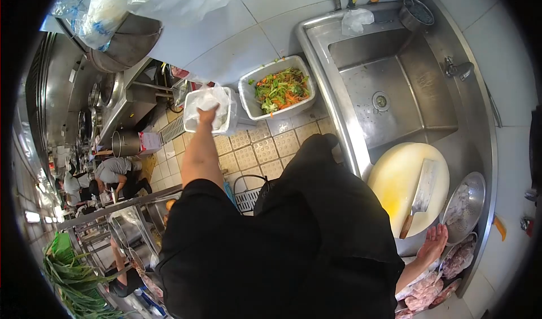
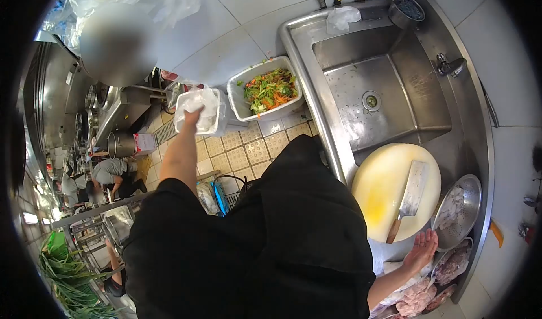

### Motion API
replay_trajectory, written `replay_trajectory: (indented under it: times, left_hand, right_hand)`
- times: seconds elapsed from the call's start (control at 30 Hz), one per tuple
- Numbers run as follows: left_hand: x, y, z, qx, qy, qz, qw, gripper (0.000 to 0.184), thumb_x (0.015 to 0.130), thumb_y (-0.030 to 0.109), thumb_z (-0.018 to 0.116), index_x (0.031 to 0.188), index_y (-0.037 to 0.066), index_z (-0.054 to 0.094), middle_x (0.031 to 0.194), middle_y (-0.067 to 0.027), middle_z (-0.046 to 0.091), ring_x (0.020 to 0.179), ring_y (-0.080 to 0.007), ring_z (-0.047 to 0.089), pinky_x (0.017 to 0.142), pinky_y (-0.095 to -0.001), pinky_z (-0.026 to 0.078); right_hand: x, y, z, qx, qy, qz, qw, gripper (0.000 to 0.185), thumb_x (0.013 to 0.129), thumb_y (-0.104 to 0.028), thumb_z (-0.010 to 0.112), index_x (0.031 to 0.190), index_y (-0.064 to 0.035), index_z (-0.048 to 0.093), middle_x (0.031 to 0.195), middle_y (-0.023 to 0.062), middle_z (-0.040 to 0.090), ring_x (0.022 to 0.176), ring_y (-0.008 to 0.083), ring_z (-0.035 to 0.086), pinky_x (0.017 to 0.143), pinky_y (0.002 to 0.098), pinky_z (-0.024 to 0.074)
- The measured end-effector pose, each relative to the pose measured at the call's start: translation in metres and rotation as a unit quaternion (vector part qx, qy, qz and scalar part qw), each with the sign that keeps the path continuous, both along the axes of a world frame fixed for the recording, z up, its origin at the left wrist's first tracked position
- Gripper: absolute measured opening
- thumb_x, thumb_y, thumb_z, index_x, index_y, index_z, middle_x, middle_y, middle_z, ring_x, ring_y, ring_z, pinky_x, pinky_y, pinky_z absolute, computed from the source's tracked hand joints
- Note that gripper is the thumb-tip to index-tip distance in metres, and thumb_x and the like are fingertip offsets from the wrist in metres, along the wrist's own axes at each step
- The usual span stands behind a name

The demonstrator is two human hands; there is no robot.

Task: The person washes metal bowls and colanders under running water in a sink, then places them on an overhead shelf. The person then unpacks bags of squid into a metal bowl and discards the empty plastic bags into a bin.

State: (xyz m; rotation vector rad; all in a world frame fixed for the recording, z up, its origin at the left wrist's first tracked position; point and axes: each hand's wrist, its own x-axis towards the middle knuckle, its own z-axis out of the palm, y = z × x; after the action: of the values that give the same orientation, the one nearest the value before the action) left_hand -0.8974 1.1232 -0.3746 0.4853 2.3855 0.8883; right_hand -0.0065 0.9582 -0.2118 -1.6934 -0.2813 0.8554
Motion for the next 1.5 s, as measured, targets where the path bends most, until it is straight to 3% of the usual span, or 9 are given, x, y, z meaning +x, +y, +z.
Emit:
replay_trajectory:
  times: [0.2, 0.33, 0.47, 0.6, 0.67, 0.9, 1.13, 1.37, 1.5]
  left_hand:
    - [0.097, -0.022, -0.077, -0.184, 0.006, -0.22, 0.958, 0.095, 0.075, 0.042, 0.072, 0.144, -0.002, 0.023, 0.145, -0.0226, 0.033, 0.135, -0.0361, 0.031, 0.109, -0.0413, 0.03]
    - [0.09, -0.016, -0.068, -0.174, -0.282, -0.203, 0.921, 0.073, 0.082, 0.038, 0.065, 0.14, 0.005, 0.034, 0.137, -0.0136, 0.044, 0.119, -0.0277, 0.048, 0.097, -0.0472, 0.04]
    - [0.068, 0.021, -0.031, -0.161, -0.192, -0.023, 0.968, 0.055, 0.086, 0.033, 0.059, 0.133, 0.013, 0.042, 0.132, -0.0121, 0.045, 0.118, -0.032, 0.044, 0.096, -0.0542, 0.036]
    - [0.016, 0.072, -0.019, -0.12, -0.084, -0.324, 0.935, 0.053, 0.085, 0.032, 0.056, 0.132, 0.01, 0.045, 0.127, -0.0123, 0.048, 0.116, -0.0303, 0.043, 0.095, -0.0506, 0.037]
    - [0.066, 0.11, 0.034, -0.111, -0.013, -0.079, 0.991, 0.052, 0.087, 0.029, 0.053, 0.136, 0.012, 0.044, 0.132, -0.0122, 0.045, 0.118, -0.0302, 0.045, 0.095, -0.0496, 0.037]
    - [0.182, 0.188, 0.122, 0.118, -0.084, -0.165, 0.975, 0.047, 0.09, 0.024, 0.05, 0.133, 0.005, 0.046, 0.135, -0.0146, 0.047, 0.121, -0.0307, 0.048, 0.097, -0.0427, 0.04]
    - [0.268, 0.23, 0.186, 0.209, -0.106, -0.329, 0.915, 0.04, 0.093, 0.023, 0.053, 0.129, 0.007, 0.049, 0.128, -0.0124, 0.053, 0.116, -0.0268, 0.051, 0.097, -0.0383, 0.041]
    - [0.422, 0.204, 0.26, 0.24, -0.169, -0.507, 0.81, 0.042, 0.093, 0.026, 0.055, 0.128, 0.005, 0.049, 0.125, -0.0132, 0.055, 0.11, -0.0205, 0.053, 0.095, -0.0343, 0.042]
    - [0.561, 0.131, 0.287, 0.15, -0.242, -0.68, 0.676, 0.038, 0.092, 0.023, 0.058, 0.124, 0.003, 0.052, 0.113, -0.0122, 0.061, 0.093, -0.0166, 0.057, 0.086, -0.0309, 0.047]
  right_hand:
    - [-0.007, -0.017, -0.006, 0.01, -0.034, 0.015, 0.999, 0.043, 0.094, -0.034, 0.056, 0.127, -0.0071, 0.049, 0.127, 0.0136, 0.052, 0.11, 0.0271, 0.052, 0.092, 0.0381, 0.0425]
    - [-0.005, -0.039, 0.014, -0.071, -0.158, -0.085, 0.981, 0.024, 0.091, -0.026, 0.061, 0.11, -0.011, 0.062, 0.104, 0.002, 0.063, 0.084, 0.0126, 0.059, 0.073, 0.0263, 0.0478]
    - [0.043, -0.104, 0.021, -0.154, -0.391, -0.136, 0.897, 0.018, 0.088, -0.018, 0.063, 0.098, -0.0028, 0.063, 0.088, 0.0059, 0.064, 0.083, 0.0137, 0.059, 0.074, 0.0297, 0.0483]
    - [0.096, -0.174, -0.011, -0.234, -0.4, -0.255, 0.849, 0.024, 0.084, -0.021, 0.065, 0.097, -0.0004, 0.065, 0.089, 0.0106, 0.067, 0.086, 0.0195, 0.063, 0.08, 0.0318, 0.0484]
    - [0.099, -0.178, -0.017, -0.304, -0.4, -0.246, 0.829, 0.029, 0.082, -0.025, 0.066, 0.097, -0.0009, 0.065, 0.091, 0.0134, 0.067, 0.089, 0.0235, 0.064, 0.082, 0.0341, 0.0489]
    - [0.065, -0.167, -0.045, -0.582, -0.253, -0.23, 0.738, 0.071, 0.075, -0.045, 0.068, 0.133, -0.0105, 0.045, 0.134, 0.0259, 0.044, 0.116, 0.041, 0.051, 0.092, 0.0454, 0.0465]
    - [0.082, -0.22, -0.049, -0.492, -0.255, -0.258, 0.792, 0.065, 0.074, -0.033, 0.069, 0.132, -0.0121, 0.05, 0.111, 0.0227, 0.063, 0.105, 0.0366, 0.06, 0.09, 0.0398, 0.0471]
    - [0.015, -0.195, 0.0, -0.096, -0.165, -0.353, 0.916, 0.042, 0.073, -0.002, 0.062, 0.115, -0.0013, 0.063, 0.104, 0.0116, 0.068, 0.098, 0.0227, 0.063, 0.087, 0.0312, 0.0481]
    - [-0.029, -0.131, 0.048, 0.049, -0.355, -0.3, 0.884, 0.043, 0.07, 0.007, 0.053, 0.11, -0.0005, 0.064, 0.106, 0.0107, 0.066, 0.099, 0.0194, 0.061, 0.086, 0.03, 0.0478]
